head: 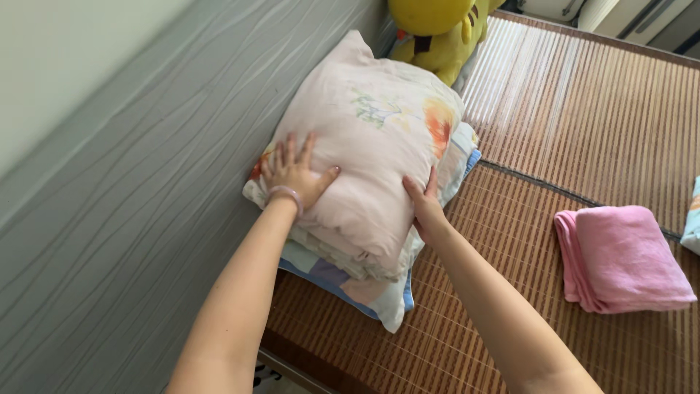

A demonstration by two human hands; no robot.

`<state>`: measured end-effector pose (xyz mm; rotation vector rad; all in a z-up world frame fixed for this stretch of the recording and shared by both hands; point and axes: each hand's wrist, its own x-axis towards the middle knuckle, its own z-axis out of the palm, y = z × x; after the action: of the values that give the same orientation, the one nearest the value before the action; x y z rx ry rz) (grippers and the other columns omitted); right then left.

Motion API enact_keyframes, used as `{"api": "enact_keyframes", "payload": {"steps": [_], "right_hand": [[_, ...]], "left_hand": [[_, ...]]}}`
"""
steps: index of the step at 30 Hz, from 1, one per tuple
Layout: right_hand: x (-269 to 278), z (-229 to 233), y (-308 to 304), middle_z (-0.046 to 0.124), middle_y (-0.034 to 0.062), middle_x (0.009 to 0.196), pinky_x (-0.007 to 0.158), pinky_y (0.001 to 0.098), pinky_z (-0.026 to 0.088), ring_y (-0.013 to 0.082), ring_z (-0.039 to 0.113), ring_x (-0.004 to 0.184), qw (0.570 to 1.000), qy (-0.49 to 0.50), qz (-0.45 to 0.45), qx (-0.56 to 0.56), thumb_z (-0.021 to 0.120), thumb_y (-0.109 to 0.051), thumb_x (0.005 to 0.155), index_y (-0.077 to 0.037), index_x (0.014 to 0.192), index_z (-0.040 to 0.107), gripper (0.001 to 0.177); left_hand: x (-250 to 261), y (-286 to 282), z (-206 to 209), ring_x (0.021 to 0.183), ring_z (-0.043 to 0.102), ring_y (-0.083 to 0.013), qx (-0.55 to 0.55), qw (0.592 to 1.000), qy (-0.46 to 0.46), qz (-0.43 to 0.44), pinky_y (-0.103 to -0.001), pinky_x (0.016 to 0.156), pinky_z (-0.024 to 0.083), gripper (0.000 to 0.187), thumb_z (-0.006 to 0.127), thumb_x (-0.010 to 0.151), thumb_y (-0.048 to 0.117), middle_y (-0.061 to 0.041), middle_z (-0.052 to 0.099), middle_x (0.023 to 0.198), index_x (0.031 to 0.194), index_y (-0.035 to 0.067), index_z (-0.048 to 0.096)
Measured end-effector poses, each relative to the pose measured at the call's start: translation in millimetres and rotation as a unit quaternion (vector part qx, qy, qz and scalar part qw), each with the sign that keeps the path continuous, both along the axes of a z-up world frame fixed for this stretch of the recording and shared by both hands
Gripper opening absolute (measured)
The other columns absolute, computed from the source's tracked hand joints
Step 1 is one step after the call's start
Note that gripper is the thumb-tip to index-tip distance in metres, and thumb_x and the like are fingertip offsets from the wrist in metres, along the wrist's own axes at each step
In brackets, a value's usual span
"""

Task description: The person stacks folded bedding on a shelf and places folded garments into a wardrobe before organizing smaller items and a hair dryer into a lower drawer.

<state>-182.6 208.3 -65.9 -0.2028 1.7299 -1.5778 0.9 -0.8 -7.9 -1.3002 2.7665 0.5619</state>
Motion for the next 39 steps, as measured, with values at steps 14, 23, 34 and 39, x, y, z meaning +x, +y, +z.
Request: {"api": "enact_keyframes", "payload": {"steps": [14, 23, 34, 39], "right_hand": [[-35.3, -85.1, 205.5, 0.065, 0.0054, 0.135, 0.086, 0.0389, 0.054, 0.0248, 0.069, 0.110, 0.995, -0.028, 0.012, 0.099, 0.059, -0.036, 0.097, -0.013, 0.153, 0.047, 0.062], [-137.3, -69.5, 431.5, 0.070, 0.0115, 0.122, 0.086, 0.0391, 0.058, 0.0224, 0.071, 0.097, 0.968, 0.020, -0.245, -0.057, 0.060, -0.027, 0.100, -0.009, 0.144, 0.050, 0.049], [-263.8, 1.6, 709.4, 0.067, 0.0100, 0.123, 0.084, 0.0356, 0.056, 0.0216, 0.070, 0.102, 0.950, 0.088, -0.291, -0.073, 0.064, -0.034, 0.097, -0.012, 0.143, 0.048, 0.053], [-331.9, -36.9, 828.6, 0.067, 0.0096, 0.123, 0.086, 0.0368, 0.055, 0.0209, 0.068, 0.105, 0.940, 0.065, -0.321, -0.091, 0.068, -0.040, 0.093, -0.013, 0.146, 0.045, 0.065]], "left_hand": [[16.1, -14.2, -59.9, 0.156, 0.010, -0.0348, 0.075, 0.982, -0.052, 0.165, -0.060, 0.122, 0.012, 0.088, 0.035, 0.092, 0.073, -0.010, 0.005, 0.171, 0.164, 0.032, 0.004], [-146.7, 204.8, -28.6, 0.147, 0.032, -0.0256, -0.149, 0.977, 0.126, -0.090, -0.073, 0.116, 0.010, 0.069, 0.055, 0.093, 0.044, -0.009, 0.035, 0.162, 0.155, 0.018, 0.040], [-386.8, 594.8, -24.2, 0.154, 0.015, -0.0236, -0.050, 0.949, 0.071, -0.302, -0.071, 0.117, 0.005, 0.083, 0.061, 0.089, 0.044, -0.008, 0.016, 0.167, 0.159, 0.022, 0.023], [-483.6, 713.8, -101.8, 0.153, 0.025, -0.0298, 0.129, 0.909, 0.189, -0.349, -0.048, 0.122, 0.025, 0.093, 0.075, 0.081, 0.038, -0.013, 0.023, 0.168, 0.159, 0.020, 0.027]]}}
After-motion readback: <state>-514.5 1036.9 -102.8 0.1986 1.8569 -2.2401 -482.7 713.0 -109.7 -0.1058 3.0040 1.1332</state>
